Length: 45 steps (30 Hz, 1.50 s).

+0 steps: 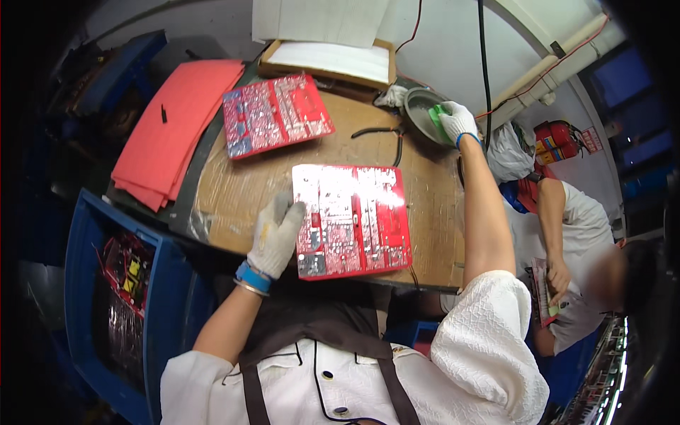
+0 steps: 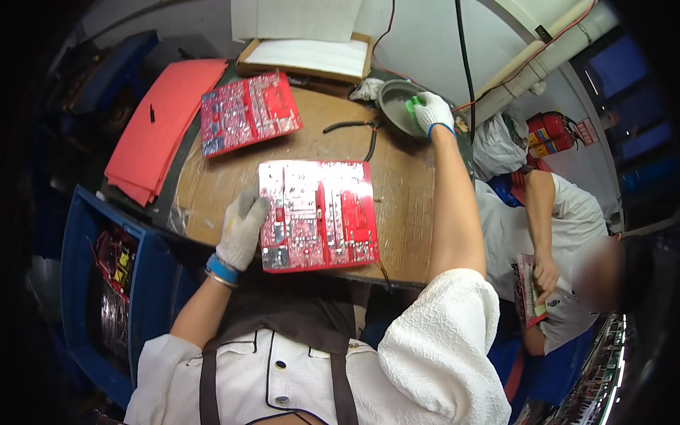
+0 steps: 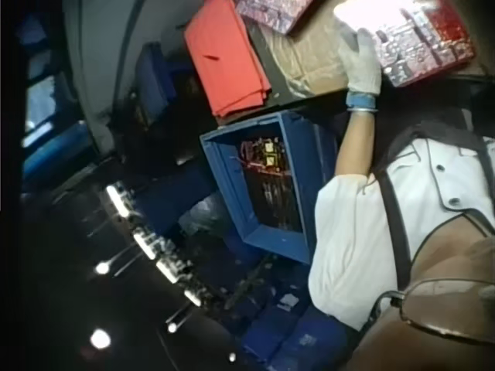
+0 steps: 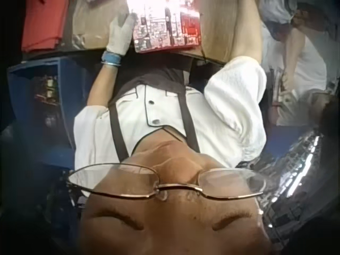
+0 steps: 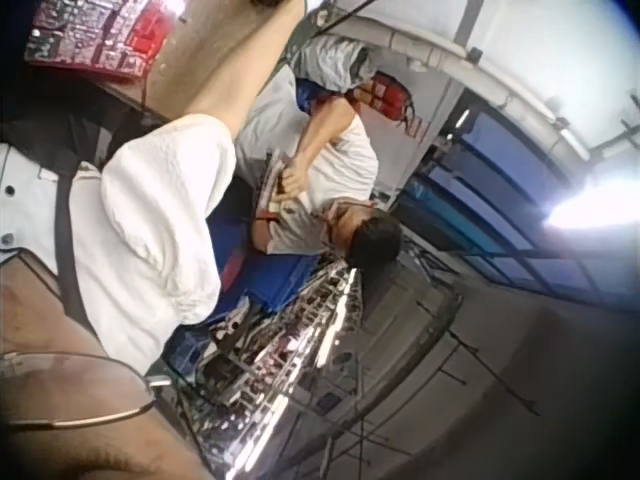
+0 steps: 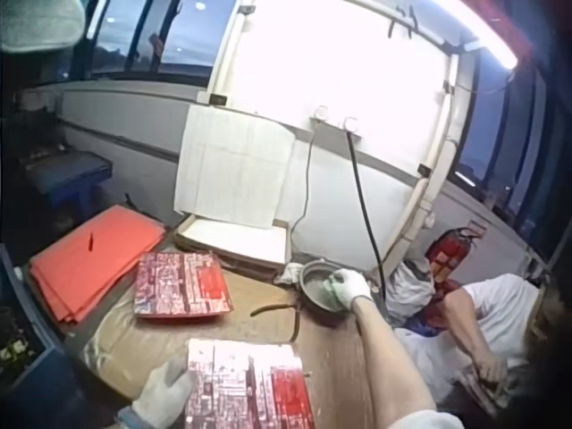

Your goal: Clean and inspect printed circuit boards using a brush and cutters at a factory workbench.

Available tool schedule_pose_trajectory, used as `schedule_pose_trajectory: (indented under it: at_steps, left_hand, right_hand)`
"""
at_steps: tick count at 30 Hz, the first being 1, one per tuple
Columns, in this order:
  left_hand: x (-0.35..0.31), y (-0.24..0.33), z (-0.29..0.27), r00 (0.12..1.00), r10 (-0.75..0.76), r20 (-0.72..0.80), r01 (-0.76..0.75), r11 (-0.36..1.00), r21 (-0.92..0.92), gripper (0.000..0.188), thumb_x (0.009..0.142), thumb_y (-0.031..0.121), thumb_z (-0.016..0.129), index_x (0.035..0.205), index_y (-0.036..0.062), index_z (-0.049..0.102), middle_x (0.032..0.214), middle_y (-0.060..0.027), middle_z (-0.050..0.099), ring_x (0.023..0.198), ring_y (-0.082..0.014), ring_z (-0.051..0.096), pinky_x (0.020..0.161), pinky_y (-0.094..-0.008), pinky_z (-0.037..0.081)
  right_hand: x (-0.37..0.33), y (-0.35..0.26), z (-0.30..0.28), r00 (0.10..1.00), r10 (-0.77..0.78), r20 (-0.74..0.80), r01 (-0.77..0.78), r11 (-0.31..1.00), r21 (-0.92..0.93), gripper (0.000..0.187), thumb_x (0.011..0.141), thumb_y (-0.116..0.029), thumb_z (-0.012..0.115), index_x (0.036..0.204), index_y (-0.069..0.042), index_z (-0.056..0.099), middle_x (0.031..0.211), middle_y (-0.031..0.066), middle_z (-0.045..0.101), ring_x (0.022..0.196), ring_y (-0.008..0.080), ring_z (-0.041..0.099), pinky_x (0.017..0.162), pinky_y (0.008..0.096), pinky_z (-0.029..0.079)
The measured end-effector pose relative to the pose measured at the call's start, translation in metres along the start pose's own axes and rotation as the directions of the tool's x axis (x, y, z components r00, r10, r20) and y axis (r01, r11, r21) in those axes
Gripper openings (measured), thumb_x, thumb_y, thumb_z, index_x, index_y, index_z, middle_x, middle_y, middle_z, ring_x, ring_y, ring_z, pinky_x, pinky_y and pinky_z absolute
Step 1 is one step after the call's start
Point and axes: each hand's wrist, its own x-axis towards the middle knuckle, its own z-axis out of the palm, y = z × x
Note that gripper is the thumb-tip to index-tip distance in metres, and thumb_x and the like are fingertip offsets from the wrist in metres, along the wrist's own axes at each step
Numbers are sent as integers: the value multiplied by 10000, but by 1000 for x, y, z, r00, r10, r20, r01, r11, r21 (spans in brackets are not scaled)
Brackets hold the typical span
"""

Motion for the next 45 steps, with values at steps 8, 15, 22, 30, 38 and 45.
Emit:
schedule_pose_trajectory:
  at_steps: [8,15,22,30,38,45]
  left_hand:
    - [-20,23,-13,922,-358,146,371,926,-70,267,1013,167,591,1147,-53,663,960,-132,701,905,-149,655,817,-332,545]
    - [-24,19,7,963,-203,175,232,958,-166,294,989,93,572,1201,-109,606,1083,-170,722,999,-204,671,890,-332,534]
    - [-25,8,-2,967,-226,119,228,974,-3,289,989,184,589,1126,-65,639,890,-143,703,795,-190,665,723,-355,549]
    - [-22,8,-9,961,-231,149,228,973,38,310,987,215,571,1062,-79,636,795,-138,674,694,-224,654,641,-386,535]
    - [-19,25,-12,898,-365,245,375,927,7,315,996,213,569,1090,-83,620,790,-142,676,699,-226,676,621,-380,546]
    - [-18,25,-2,937,-267,225,282,959,-38,317,1000,224,570,1091,-77,610,755,-134,668,467,-183,601,383,-324,480]
  right_hand:
    - [-183,-118,-52,938,-183,-295,300,856,421,336,947,-135,652,1254,-9,710,1236,181,733,1075,285,726,979,344,545]
    - [-243,-167,-30,990,-67,-122,102,947,305,333,980,-191,637,1265,-31,701,1118,221,752,985,290,767,879,377,590]
    - [-283,-231,-27,978,-167,127,123,946,299,306,949,-191,643,1204,-54,741,1039,188,770,929,311,768,905,404,590]
    - [-312,-192,-26,997,-69,24,56,932,358,345,954,-91,580,1267,-44,720,1148,212,761,1130,260,734,1023,385,535]
    - [-270,-145,-38,1000,2,25,-10,940,342,352,940,-98,589,1259,-1,702,1221,199,743,1181,277,708,1049,376,510]
    - [-200,-127,-31,1000,-20,-4,20,972,234,363,914,-246,585,1195,-77,739,1197,238,713,1129,419,673,1003,449,527]
